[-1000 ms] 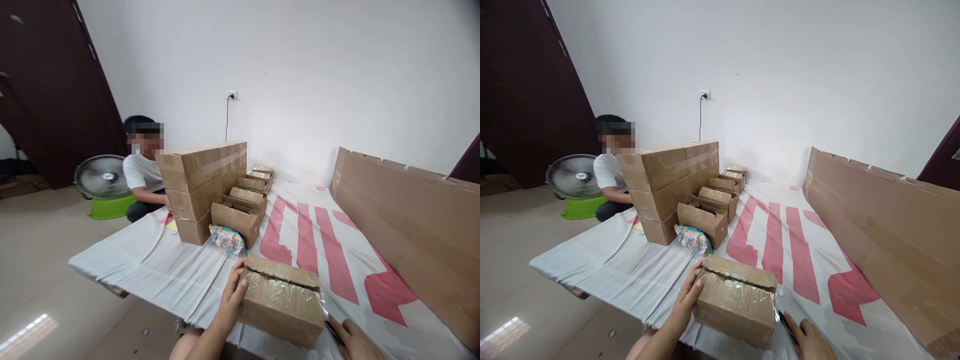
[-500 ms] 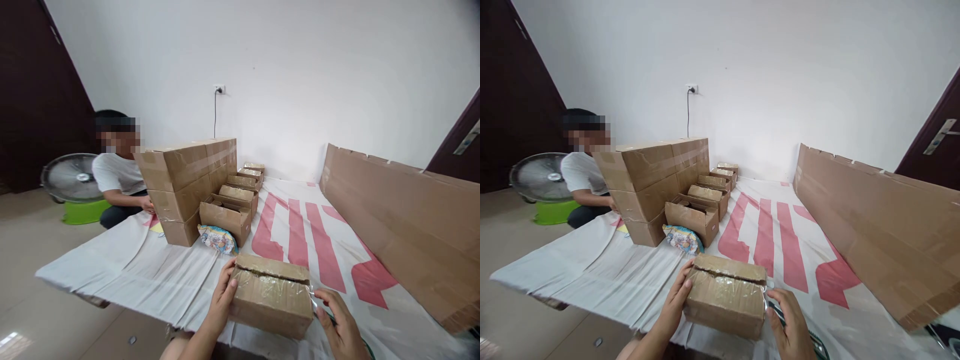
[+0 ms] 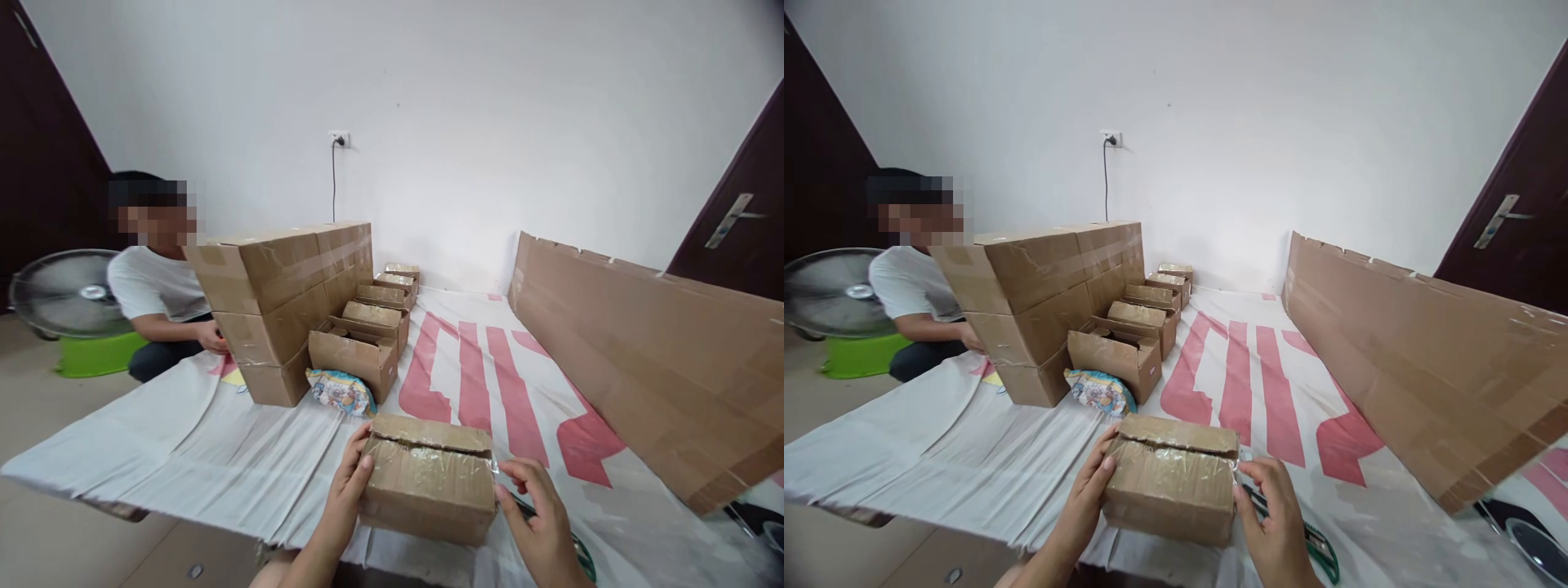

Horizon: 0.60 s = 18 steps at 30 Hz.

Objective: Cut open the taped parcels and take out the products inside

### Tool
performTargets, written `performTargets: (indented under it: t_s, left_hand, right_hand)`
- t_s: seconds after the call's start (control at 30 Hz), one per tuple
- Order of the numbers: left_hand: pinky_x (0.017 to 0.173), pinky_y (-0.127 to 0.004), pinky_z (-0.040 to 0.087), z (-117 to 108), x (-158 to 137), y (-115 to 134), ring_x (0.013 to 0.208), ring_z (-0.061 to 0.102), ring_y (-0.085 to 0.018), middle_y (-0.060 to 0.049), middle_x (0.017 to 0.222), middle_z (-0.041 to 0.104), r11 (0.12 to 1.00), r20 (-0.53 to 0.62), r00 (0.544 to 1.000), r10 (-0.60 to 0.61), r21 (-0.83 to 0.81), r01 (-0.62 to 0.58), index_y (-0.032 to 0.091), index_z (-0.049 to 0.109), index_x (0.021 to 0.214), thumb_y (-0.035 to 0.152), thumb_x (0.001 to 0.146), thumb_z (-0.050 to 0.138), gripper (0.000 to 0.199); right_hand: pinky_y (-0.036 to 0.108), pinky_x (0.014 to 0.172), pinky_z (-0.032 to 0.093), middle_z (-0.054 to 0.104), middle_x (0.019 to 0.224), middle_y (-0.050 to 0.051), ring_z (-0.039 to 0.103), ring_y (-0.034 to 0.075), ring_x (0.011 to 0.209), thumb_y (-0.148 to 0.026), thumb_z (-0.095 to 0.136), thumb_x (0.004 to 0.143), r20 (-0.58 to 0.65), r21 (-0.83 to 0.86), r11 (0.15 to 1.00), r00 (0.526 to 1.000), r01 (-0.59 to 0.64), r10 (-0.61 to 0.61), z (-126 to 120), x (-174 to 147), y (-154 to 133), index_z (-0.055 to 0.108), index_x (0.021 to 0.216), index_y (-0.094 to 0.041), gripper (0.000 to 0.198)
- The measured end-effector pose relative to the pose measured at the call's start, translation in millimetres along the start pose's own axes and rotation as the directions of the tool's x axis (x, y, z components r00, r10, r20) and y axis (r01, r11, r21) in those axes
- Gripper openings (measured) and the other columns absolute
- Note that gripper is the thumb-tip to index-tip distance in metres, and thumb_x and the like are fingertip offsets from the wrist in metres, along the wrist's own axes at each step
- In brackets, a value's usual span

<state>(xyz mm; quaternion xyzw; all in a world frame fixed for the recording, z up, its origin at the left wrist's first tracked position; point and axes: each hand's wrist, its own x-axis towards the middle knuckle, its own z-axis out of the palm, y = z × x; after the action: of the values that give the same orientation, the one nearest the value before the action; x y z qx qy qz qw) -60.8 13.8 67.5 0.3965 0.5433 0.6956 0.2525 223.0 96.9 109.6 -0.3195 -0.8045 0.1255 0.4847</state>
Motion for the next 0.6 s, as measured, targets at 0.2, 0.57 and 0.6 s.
performTargets:
  t_s: [0.2,0.57,0.6]
  left_hand:
    - [0.115,-0.047,0.024,1.4,-2.7,10.9,0.139,0.033,-0.033,-0.009,0.147,0.044,0.990,0.032,0.995,-0.091,-0.103,0.094,0.022,0.063,0.122,0.055,0.080,0.060,0.053]
    - [0.117,-0.047,0.019,-2.5,-3.6,5.2,0.139,0.031,-0.033,-0.007,0.148,0.042,0.989,0.059,0.994,-0.087,-0.112,0.093,0.021,0.070,0.109,0.056,0.078,0.061,0.048]
    - [0.118,-0.047,0.018,-2.7,-4.0,5.9,0.139,0.031,-0.033,-0.008,0.148,0.042,0.990,0.068,0.995,-0.080,-0.115,0.087,0.021,0.070,0.109,0.056,0.078,0.062,0.048]
  right_hand:
    - [0.024,0.067,0.052,0.062,0.082,0.003,0.062,0.016,0.077,-0.027,0.053,0.090,0.058,0.039,0.997,0.996,-0.067,0.064,0.6,1.1,-3.5,0.063,0.087,-0.023,0.012]
    - [0.023,0.065,0.052,0.069,0.079,0.004,0.065,0.017,0.070,-0.044,0.054,0.087,0.236,0.162,0.921,0.920,-0.355,0.313,5.6,1.4,-9.7,0.067,0.089,-0.021,0.026]
    - [0.024,0.067,0.053,0.071,0.083,0.005,0.066,0.018,0.074,-0.045,0.053,0.087,0.266,0.189,0.901,0.904,-0.390,0.336,6.8,3.0,-8.2,0.067,0.092,-0.021,0.029]
